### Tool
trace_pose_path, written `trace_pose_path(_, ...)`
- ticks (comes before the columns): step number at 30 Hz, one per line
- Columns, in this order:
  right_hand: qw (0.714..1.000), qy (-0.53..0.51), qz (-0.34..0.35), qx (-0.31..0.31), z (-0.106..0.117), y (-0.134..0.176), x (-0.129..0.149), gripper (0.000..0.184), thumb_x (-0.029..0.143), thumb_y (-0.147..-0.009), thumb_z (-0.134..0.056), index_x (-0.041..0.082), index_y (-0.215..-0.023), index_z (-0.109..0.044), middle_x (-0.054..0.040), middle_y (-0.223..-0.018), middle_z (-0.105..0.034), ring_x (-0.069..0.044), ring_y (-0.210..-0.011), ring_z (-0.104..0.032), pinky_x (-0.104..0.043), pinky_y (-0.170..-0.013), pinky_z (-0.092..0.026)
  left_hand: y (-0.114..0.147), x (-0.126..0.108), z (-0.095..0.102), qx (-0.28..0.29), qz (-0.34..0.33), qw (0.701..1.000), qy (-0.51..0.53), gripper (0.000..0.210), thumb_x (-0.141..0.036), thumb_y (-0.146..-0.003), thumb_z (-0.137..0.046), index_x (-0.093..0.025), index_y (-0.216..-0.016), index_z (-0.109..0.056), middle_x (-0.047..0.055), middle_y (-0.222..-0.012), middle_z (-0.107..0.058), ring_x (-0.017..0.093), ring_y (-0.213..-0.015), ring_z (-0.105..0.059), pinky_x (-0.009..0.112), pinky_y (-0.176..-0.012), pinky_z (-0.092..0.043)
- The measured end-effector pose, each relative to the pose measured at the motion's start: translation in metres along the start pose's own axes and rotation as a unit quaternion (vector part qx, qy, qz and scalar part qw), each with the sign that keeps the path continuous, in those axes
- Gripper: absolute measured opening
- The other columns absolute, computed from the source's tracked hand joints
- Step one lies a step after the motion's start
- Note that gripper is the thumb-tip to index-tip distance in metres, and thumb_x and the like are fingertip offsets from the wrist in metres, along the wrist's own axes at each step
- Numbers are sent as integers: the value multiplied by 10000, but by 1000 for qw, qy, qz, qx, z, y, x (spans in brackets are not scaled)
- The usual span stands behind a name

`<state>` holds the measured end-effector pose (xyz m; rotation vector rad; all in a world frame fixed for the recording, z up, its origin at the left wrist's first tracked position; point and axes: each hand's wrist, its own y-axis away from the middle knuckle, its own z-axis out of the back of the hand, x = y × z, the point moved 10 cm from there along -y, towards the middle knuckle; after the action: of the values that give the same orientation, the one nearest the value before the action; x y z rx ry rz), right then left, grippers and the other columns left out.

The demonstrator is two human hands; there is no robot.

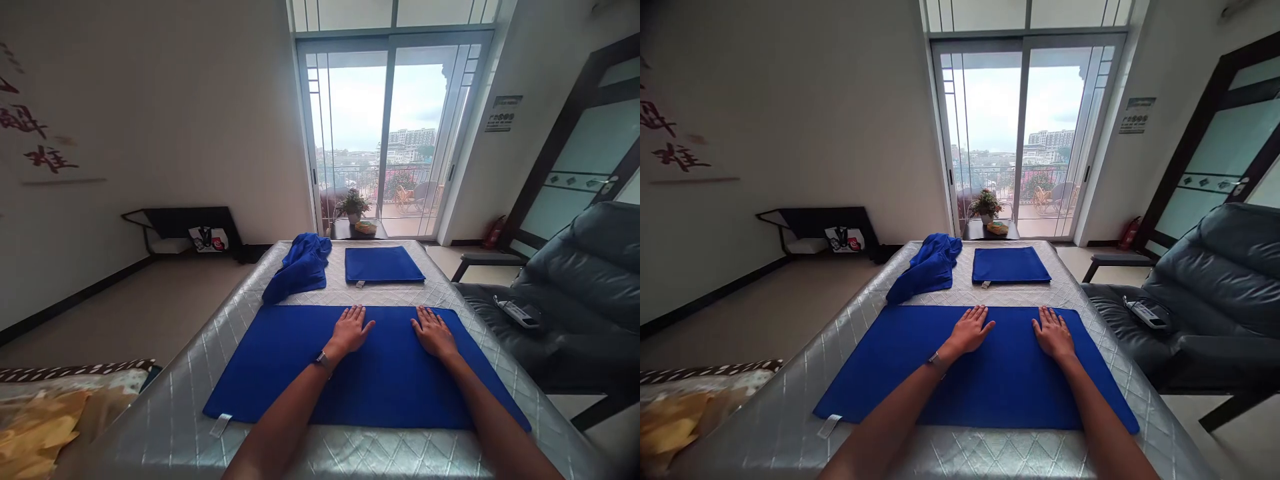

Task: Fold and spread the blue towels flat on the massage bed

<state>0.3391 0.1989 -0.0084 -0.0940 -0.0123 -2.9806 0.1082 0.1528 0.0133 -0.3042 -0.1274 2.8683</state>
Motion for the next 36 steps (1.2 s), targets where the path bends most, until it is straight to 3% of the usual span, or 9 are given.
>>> trace_pose_path(3,1000,-12,6,-4,0,-1,1,682,466,-1020,-189,114,-1604,-217,-48,-1669,-204,-212,-1541,-135,-418,-1255,-96,5,29,-2,12,30,999,3,747,-623,-1016,-97,-179,-1579,-305,73,-1650,-279,222,-1537,-202,440,-1263,-162)
trace_pose_path(7,1000,-10,22,2,-5,-4,-13,687,480,-1016,-188,128,-1605,-223,-43,-1669,-210,-207,-1539,-146,-428,-1255,-111,42,135,17,20,118,992,-31,734,-615,-1020,-140,-170,-1584,-287,82,-1659,-250,233,-1541,-185,456,-1260,-152)
trace_pose_path(11,1000,8,-4,1,-11,-8,-65,688,467,-1013,-177,113,-1599,-236,-65,-1666,-217,-224,-1533,-177,-454,-1248,-158,92,242,37,25,207,976,-56,736,-594,-1026,-161,-133,-1593,-238,105,-1667,-214,249,-1543,-177,473,-1255,-149)
trace_pose_path(15,999,42,-31,-14,-9,-10,-110,671,377,-1010,-176,19,-1569,-275,-136,-1646,-254,-216,-1520,-225,-403,-1239,-198,117,287,47,6,233,970,-63,745,-597,-1024,-166,-121,-1592,-234,126,-1658,-236,266,-1536,-200,488,-1245,-181)
trace_pose_path(19,993,99,-68,-7,8,-10,-106,631,316,-989,-251,3,-1520,-386,-181,-1606,-335,-276,-1496,-291,-470,-1233,-197,116,288,51,5,239,968,-73,749,-590,-1024,-180,-98,-1580,-270,139,-1652,-254,272,-1531,-222,469,-1250,-173)
trace_pose_path(22,991,114,-36,-64,35,-3,-44,594,212,-961,-259,-10,-1474,-459,-226,-1553,-410,-297,-1479,-326,-503,-1232,-166,101,257,62,-54,223,969,-86,730,-555,-1032,-184,-71,-1561,-319,167,-1629,-310,291,-1516,-265,465,-1245,-204)
trace_pose_path(30,980,-29,196,5,9,24,212,619,340,-1020,-189,100,-1579,-303,-77,-1643,-271,-197,-1526,-199,-385,-1245,-160,26,42,20,-75,-30,997,-12,636,-512,-1053,-177,-157,-1527,-407,124,-1598,-398,221,-1502,-308,423,-1233,-263)
trace_pose_path(33,983,-33,180,30,-2,19,200,641,401,-1027,-172,116,-1594,-259,-63,-1658,-224,-195,-1535,-158,-404,-1252,-123,26,49,9,-42,0,999,2,669,-561,-1039,-151,-188,-1543,-386,100,-1615,-369,227,-1512,-286,450,-1243,-233)
trace_pose_path(36,991,-25,125,31,-3,8,123,679,478,-1023,-153,134,-1603,-232,-50,-1668,-196,-189,-1538,-138,-413,-1253,-112,47,113,17,-14,69,997,-12,698,-608,-1021,-155,-213,-1562,-350,77,-1638,-320,231,-1526,-246,457,-1254,-187)
